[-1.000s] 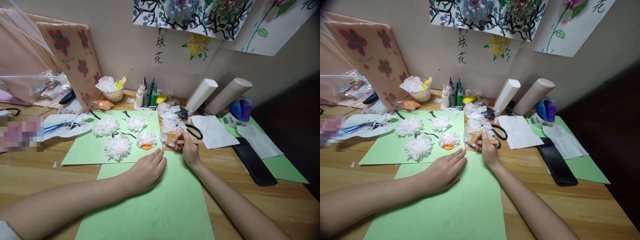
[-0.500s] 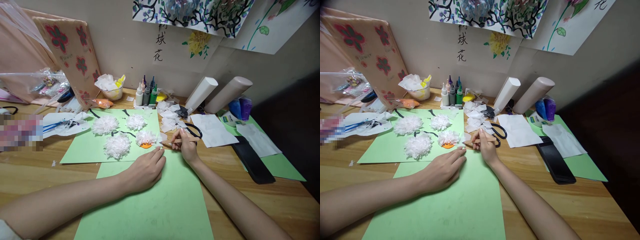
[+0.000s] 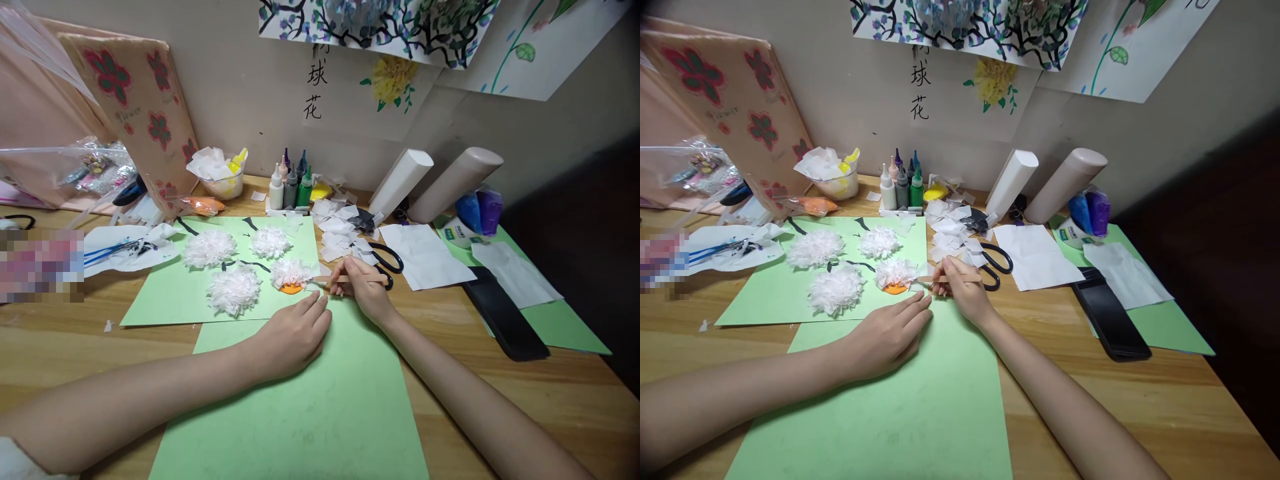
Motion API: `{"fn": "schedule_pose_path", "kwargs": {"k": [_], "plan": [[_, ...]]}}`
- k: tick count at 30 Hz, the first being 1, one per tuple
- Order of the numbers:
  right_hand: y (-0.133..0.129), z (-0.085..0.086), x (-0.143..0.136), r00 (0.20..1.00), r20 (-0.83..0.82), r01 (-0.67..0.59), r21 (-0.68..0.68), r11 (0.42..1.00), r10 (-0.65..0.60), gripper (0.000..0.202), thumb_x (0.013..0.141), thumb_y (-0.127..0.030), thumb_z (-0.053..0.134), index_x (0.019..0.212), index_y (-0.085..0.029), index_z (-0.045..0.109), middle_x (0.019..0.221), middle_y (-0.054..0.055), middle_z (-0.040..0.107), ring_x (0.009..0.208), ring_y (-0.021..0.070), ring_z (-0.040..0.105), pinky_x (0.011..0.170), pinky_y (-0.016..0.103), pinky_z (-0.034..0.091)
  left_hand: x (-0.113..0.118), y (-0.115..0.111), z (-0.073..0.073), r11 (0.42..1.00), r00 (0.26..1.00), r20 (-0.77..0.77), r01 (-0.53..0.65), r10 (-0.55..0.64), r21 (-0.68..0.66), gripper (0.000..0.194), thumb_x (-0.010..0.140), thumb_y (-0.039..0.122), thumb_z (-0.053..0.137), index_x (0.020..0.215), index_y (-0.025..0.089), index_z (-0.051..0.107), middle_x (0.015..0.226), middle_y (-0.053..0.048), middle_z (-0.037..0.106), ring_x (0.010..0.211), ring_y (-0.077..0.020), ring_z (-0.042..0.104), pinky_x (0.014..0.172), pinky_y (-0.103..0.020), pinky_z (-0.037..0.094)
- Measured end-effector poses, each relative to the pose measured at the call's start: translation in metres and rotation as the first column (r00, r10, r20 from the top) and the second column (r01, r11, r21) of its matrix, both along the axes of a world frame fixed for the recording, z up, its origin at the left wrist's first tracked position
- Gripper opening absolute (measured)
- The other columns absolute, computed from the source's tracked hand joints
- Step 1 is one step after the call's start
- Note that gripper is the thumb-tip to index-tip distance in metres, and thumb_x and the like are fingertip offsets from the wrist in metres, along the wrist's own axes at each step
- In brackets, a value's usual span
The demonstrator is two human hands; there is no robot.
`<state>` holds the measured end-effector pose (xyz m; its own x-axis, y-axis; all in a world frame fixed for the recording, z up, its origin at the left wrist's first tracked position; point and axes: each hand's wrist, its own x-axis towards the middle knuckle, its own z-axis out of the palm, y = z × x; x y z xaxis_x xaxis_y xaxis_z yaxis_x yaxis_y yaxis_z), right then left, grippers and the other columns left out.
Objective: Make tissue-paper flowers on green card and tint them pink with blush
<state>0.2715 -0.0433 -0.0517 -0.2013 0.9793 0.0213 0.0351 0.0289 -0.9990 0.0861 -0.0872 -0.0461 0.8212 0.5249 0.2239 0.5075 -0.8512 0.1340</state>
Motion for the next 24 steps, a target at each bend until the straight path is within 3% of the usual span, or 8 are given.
{"fn": "schedule_pose_path", "kwargs": {"k": [14,24], "plan": [[-0.0017,0.0031,-0.0001,0.974,0.213,-0.109,0.13,0.985,0.08,0.035,0.09,-0.045,0.04,0.074,-0.019,0.056,0.065,0.0,0.058,0.06,0.0119,0.056,0.057,0.024,0.046,0.0,0.002,0.0034,0.999,0.999,-0.007,0.033,-0.034,-0.034,0.025,0.086,0.015,0.035,0.106,0.007,0.048,0.119,-0.019,0.054,0.123,-0.0305,0.043,0.09,-0.039,0.049],[-0.0083,0.0005,0.0011,0.964,0.251,-0.008,0.364,0.931,-0.09,0.044,0.094,-0.043,0.031,0.066,-0.02,0.057,0.055,0.0,0.057,0.049,0.0124,0.053,0.05,0.026,0.043,-0.0004,0.0023,0.0005,1.0,1.0,0.014,0.015,-0.015,-0.019,0.025,0.087,0.017,0.035,0.106,0.008,0.048,0.121,-0.018,0.054,0.121,-0.0289,0.046,0.09,-0.037,0.049]]}}
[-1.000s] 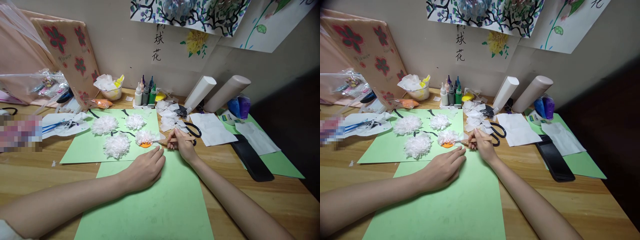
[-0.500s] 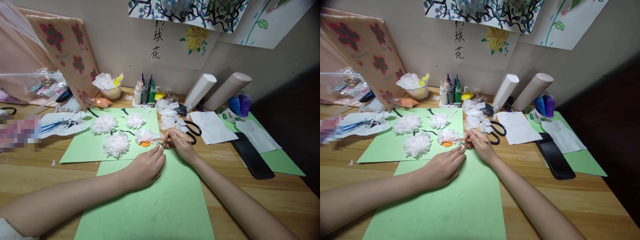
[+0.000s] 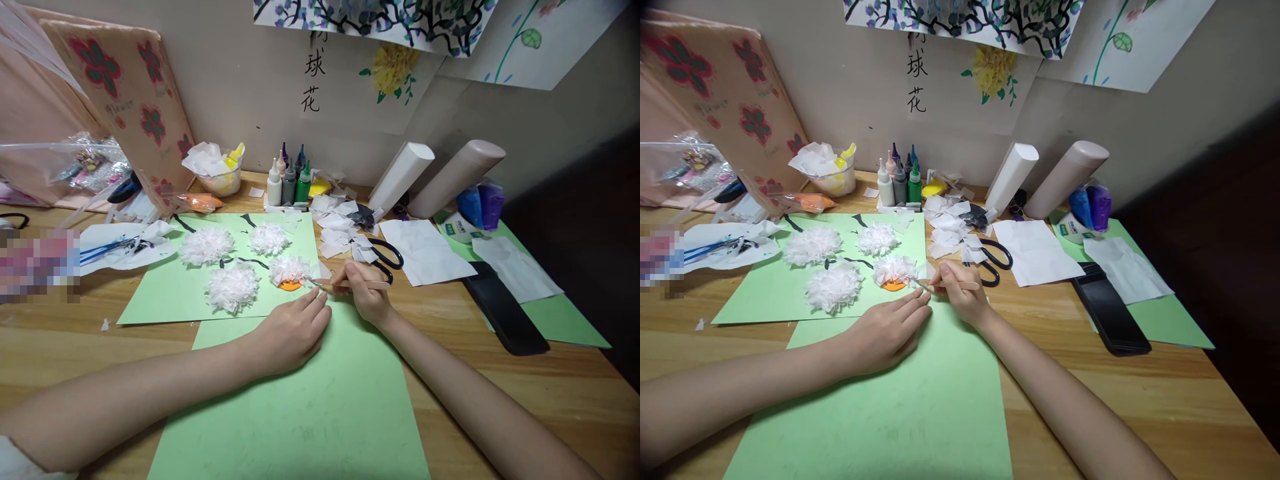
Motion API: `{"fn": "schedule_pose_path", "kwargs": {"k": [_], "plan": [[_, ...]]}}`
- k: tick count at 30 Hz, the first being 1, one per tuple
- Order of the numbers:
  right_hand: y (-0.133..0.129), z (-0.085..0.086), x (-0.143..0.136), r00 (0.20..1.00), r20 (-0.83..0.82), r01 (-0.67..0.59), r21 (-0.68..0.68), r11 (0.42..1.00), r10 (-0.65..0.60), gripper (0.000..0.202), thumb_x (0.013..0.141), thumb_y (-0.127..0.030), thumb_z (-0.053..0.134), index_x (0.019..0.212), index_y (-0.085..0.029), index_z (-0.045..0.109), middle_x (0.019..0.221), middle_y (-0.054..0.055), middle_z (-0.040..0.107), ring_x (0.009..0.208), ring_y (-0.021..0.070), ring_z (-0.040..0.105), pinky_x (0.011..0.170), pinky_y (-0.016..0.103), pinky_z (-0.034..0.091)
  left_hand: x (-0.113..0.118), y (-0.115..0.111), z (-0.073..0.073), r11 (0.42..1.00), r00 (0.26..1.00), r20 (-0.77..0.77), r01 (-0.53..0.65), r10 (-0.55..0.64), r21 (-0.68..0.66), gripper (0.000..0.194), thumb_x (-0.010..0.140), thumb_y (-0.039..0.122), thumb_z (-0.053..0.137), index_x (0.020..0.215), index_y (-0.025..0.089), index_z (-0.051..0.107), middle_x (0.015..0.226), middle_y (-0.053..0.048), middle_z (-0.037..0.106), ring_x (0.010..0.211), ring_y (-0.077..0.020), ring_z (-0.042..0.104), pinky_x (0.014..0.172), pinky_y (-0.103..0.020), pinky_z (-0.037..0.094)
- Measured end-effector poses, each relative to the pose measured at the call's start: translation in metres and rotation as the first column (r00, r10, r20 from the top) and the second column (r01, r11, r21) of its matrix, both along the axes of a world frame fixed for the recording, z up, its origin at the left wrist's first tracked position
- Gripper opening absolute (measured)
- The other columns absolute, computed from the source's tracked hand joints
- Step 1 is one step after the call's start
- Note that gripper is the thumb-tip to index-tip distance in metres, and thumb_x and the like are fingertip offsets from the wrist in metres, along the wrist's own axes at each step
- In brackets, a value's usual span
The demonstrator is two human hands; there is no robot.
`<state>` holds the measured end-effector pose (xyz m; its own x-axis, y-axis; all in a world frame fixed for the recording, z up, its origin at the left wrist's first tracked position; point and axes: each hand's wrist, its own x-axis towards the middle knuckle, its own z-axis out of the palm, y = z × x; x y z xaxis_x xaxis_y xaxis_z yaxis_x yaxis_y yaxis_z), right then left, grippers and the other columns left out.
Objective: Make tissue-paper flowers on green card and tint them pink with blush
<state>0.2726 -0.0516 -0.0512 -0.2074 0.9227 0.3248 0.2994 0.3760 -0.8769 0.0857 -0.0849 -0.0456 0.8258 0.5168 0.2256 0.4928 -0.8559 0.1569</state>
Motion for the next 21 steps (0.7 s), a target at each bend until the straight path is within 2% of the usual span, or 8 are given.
{"fn": "schedule_pose_path", "kwargs": {"k": [9,13,15,21], "plan": [[0.0,-0.0002,0.0002,0.995,0.081,-0.062,0.023,0.998,0.06,0.04,0.094,-0.042,0.031,0.074,-0.02,0.058,0.064,0.002,0.06,0.06,0.0145,0.059,0.056,0.027,0.046,0.0006,0.0001,0.0021,1.0,1.0,-0.013,0.002,-0.003,-0.012,0.025,0.087,0.017,0.034,0.105,0.008,0.049,0.123,-0.018,0.053,0.122,-0.0289,0.044,0.09,-0.038,0.049],[0.001,0.0008,0.0,0.987,0.135,-0.093,0.035,0.995,0.087,0.04,0.094,-0.042,0.03,0.075,-0.02,0.057,0.065,0.002,0.059,0.061,0.0139,0.058,0.058,0.026,0.046,0.0006,0.0004,0.002,1.0,1.0,-0.02,0.002,-0.003,-0.028,0.024,0.087,0.016,0.033,0.103,0.009,0.049,0.117,-0.017,0.056,0.122,-0.0283,0.043,0.091,-0.038,0.048],[0.0023,0.0011,-0.0013,0.982,0.146,-0.12,0.014,0.993,0.117,0.039,0.094,-0.042,0.03,0.075,-0.019,0.057,0.066,0.002,0.059,0.063,0.0135,0.058,0.059,0.026,0.046,0.0007,0.0004,0.0015,0.999,1.0,-0.02,0.004,-0.005,-0.032,0.023,0.087,0.016,0.033,0.103,0.009,0.049,0.113,-0.017,0.057,0.122,-0.028,0.044,0.092,-0.038,0.048],[0.0021,-0.0003,-0.0062,0.993,0.018,-0.114,-0.13,0.985,0.117,0.036,0.093,-0.043,0.033,0.076,-0.019,0.054,0.067,0.001,0.058,0.064,0.0135,0.058,0.058,0.025,0.047,0.001,0.0003,0.001,1.0,1.0,0.01,0.012,-0.012,-0.029,0.023,0.086,0.017,0.036,0.104,0.01,0.048,0.113,-0.018,0.056,0.121,-0.0286,0.044,0.091,-0.039,0.048]]}}
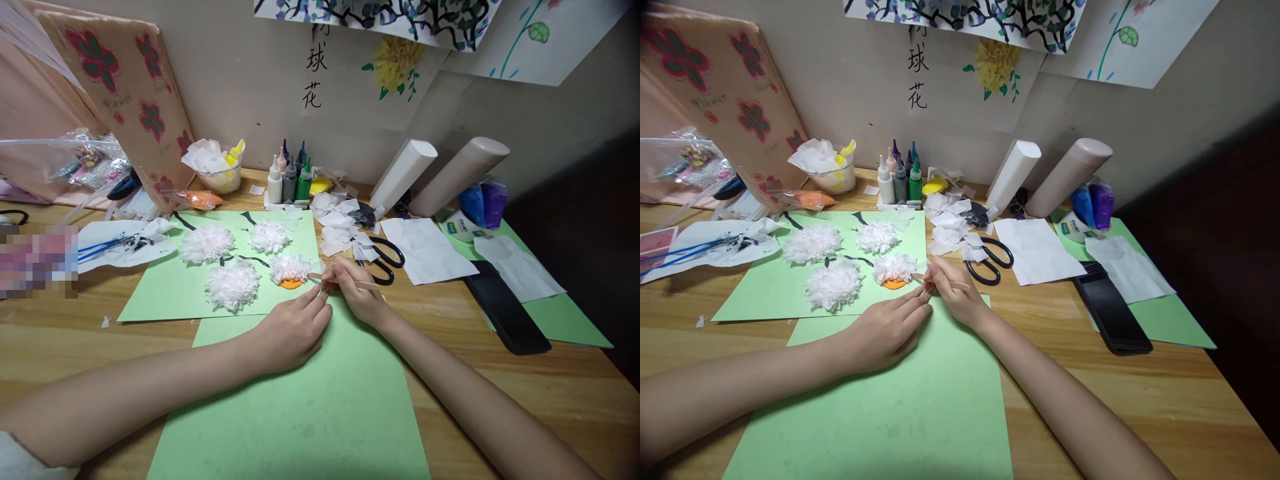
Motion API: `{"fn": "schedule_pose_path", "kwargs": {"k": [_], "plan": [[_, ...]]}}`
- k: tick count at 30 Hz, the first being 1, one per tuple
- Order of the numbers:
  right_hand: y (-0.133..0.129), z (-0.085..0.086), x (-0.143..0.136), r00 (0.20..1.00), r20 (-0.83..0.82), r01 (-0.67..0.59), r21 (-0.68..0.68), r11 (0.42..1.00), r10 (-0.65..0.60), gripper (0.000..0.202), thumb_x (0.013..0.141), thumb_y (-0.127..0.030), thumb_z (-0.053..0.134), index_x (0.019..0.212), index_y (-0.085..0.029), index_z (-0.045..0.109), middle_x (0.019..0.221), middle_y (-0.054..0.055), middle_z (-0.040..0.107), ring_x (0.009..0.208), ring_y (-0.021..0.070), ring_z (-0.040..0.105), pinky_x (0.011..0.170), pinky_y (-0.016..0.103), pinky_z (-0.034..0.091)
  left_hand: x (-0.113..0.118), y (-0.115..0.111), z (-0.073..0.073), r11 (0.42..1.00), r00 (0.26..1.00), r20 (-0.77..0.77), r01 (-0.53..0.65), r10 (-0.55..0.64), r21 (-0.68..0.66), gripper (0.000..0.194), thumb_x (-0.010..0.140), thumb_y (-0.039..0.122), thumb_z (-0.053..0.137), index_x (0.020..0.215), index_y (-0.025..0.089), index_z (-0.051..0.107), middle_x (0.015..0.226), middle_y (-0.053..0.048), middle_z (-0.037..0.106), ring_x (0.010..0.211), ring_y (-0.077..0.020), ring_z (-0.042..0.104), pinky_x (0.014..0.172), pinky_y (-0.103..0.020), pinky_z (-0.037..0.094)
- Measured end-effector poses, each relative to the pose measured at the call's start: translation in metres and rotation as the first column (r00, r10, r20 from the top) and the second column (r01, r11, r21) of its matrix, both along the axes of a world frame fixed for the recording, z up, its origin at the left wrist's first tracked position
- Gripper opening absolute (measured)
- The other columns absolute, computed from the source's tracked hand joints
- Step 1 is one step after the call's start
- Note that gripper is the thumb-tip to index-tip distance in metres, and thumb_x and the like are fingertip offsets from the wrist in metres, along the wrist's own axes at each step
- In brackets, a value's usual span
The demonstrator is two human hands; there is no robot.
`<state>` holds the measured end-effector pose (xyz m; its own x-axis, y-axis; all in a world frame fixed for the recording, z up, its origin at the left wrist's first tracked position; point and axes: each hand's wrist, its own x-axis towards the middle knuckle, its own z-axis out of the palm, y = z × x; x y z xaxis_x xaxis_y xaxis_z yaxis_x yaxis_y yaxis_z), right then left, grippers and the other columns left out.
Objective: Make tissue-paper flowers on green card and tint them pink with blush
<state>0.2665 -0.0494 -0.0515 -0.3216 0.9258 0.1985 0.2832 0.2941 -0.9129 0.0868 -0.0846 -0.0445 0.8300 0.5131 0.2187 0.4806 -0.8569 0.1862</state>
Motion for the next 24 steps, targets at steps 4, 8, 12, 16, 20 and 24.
{"fn": "schedule_pose_path", "kwargs": {"k": [4,8,12,16,20,24], "plan": [[-0.0043,-0.0007,0.0011,0.998,0.015,0.065,0.105,0.992,-0.067,0.04,0.093,-0.044,0.032,0.072,-0.02,0.056,0.065,0.002,0.059,0.061,0.0148,0.058,0.058,0.028,0.046,-0.0001,0.0002,0.0008,1.0,1.0,-0.008,0.003,-0.003,-0.011,0.023,0.086,0.017,0.036,0.104,0.009,0.049,0.115,-0.018,0.056,0.121,-0.0289,0.044,0.091,-0.039,0.048],[-0.0063,-0.0016,0.0024,0.984,-0.074,0.168,0.136,0.976,-0.159,0.045,0.094,-0.045,0.029,0.066,-0.021,0.056,0.059,0.002,0.057,0.054,0.0149,0.055,0.053,0.029,0.044,-0.0009,-0.0001,0.0006,1.0,1.0,0.007,-0.003,0.003,-0.001,0.025,0.087,0.017,0.035,0.107,0.009,0.047,0.122,-0.019,0.053,0.122,-0.0294,0.044,0.09,-0.039,0.049],[-0.0044,0.0008,0.0019,0.996,0.0,0.092,0.096,0.991,-0.092,0.043,0.094,-0.044,0.029,0.071,-0.021,0.056,0.064,0.003,0.059,0.059,0.0153,0.057,0.056,0.028,0.046,-0.0008,-0.0002,0.0011,1.0,1.0,0.0,-0.007,0.007,-0.008,0.023,0.087,0.016,0.035,0.105,0.009,0.048,0.118,-0.019,0.055,0.122,-0.0286,0.044,0.09,-0.039,0.049],[-0.0015,0.0024,0.0015,0.999,0.048,-0.012,0.073,0.997,0.008,0.04,0.094,-0.044,0.03,0.076,-0.02,0.056,0.066,0.002,0.058,0.064,0.0143,0.058,0.059,0.027,0.046,0.0004,-0.0001,0.0015,1.0,1.0,-0.031,-0.006,0.006,-0.008,0.021,0.087,0.017,0.034,0.101,0.011,0.049,0.107,-0.016,0.058,0.118,-0.0272,0.048,0.092,-0.038,0.048],[0.0001,0.0011,0.0015,0.999,0.014,-0.032,0.031,0.999,0.032,0.04,0.094,-0.045,0.03,0.076,-0.019,0.055,0.067,0.001,0.057,0.065,0.0141,0.057,0.06,0.026,0.046,0.0003,-0.0002,0.001,1.0,1.0,-0.018,-0.008,0.009,0.01,0.022,0.087,0.015,0.034,0.102,0.01,0.048,0.109,-0.017,0.058,0.118,-0.0282,0.047,0.089,-0.038,0.049],[-0.0012,0.0003,0.0018,0.999,-0.01,0.037,0.072,0.997,-0.036,0.041,0.093,-0.046,0.032,0.072,-0.02,0.055,0.065,0.002,0.058,0.063,0.015,0.057,0.058,0.028,0.045,-0.0009,-0.0004,0.001,1.0,1.0,-0.006,-0.003,0.004,0.005,0.022,0.086,0.015,0.036,0.104,0.01,0.048,0.115,-0.018,0.056,0.121,-0.0289,0.045,0.089,-0.039,0.049]]}}
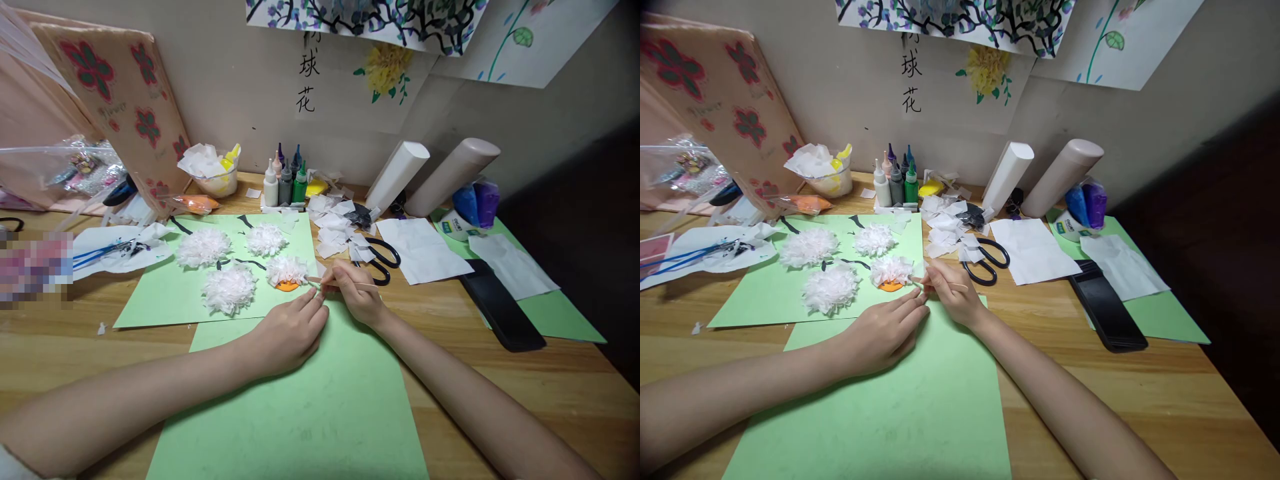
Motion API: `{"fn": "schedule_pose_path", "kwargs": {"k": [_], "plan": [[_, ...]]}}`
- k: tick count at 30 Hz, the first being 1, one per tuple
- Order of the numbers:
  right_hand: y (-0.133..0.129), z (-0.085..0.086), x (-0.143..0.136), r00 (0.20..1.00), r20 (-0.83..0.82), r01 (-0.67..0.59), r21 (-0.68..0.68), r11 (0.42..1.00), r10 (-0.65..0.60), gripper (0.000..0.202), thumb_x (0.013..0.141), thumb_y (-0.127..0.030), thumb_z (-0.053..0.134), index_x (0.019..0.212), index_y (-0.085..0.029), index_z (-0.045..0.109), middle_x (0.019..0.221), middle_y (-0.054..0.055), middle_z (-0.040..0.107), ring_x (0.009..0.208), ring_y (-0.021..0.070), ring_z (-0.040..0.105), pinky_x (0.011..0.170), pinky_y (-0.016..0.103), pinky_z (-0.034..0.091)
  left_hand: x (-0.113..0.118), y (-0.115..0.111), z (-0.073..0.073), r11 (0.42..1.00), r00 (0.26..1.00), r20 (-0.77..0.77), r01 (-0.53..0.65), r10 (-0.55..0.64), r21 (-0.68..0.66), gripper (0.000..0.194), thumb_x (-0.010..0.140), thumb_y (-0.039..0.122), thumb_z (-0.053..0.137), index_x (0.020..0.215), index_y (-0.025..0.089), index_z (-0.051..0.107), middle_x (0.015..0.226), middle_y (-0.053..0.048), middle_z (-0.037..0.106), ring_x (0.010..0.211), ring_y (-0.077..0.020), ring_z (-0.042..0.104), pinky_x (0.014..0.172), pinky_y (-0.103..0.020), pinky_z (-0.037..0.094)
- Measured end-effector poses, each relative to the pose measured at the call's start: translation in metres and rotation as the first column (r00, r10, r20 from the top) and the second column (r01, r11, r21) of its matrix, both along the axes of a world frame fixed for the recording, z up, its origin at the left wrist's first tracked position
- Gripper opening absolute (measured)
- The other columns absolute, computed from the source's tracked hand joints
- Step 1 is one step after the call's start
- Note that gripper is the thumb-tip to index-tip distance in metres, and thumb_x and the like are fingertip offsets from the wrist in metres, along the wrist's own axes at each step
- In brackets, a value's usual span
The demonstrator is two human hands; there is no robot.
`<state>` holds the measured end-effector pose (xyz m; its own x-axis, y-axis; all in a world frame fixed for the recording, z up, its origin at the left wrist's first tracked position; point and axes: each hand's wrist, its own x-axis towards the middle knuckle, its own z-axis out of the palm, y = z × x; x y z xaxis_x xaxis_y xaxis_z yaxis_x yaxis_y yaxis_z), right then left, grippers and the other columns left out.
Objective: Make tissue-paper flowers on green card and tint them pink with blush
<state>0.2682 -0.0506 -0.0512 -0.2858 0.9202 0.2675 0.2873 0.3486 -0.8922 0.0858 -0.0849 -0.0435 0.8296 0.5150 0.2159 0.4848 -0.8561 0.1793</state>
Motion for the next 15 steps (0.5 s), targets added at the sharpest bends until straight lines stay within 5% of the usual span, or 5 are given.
{"fn": "schedule_pose_path", "kwargs": {"k": [4,15], "plan": [[-0.0013,0.0015,-0.0001,0.996,-0.053,0.077,0.006,0.997,-0.077,0.042,0.094,-0.045,0.03,0.069,-0.021,0.054,0.061,0.002,0.056,0.057,0.0144,0.055,0.054,0.027,0.044,0.0003,0.0,-0.0001,1.0,1.0,0.011,-0.001,0.001,0.0,0.024,0.086,0.015,0.036,0.107,0.009,0.047,0.121,-0.019,0.053,0.122,-0.0291,0.044,0.091,-0.039,0.049],[-0.002,0.0012,0.001,0.999,0.047,0.0,0.04,0.999,-0.002,0.042,0.094,-0.046,0.028,0.075,-0.02,0.056,0.067,0.003,0.058,0.065,0.0153,0.058,0.06,0.028,0.045,0.001,0.0004,-0.0002,1.0,1.0,-0.029,-0.009,0.009,-0.01,0.023,0.087,0.017,0.033,0.103,0.011,0.049,0.113,-0.015,0.057,0.121,-0.0275,0.045,0.092,-0.038,0.048]]}}
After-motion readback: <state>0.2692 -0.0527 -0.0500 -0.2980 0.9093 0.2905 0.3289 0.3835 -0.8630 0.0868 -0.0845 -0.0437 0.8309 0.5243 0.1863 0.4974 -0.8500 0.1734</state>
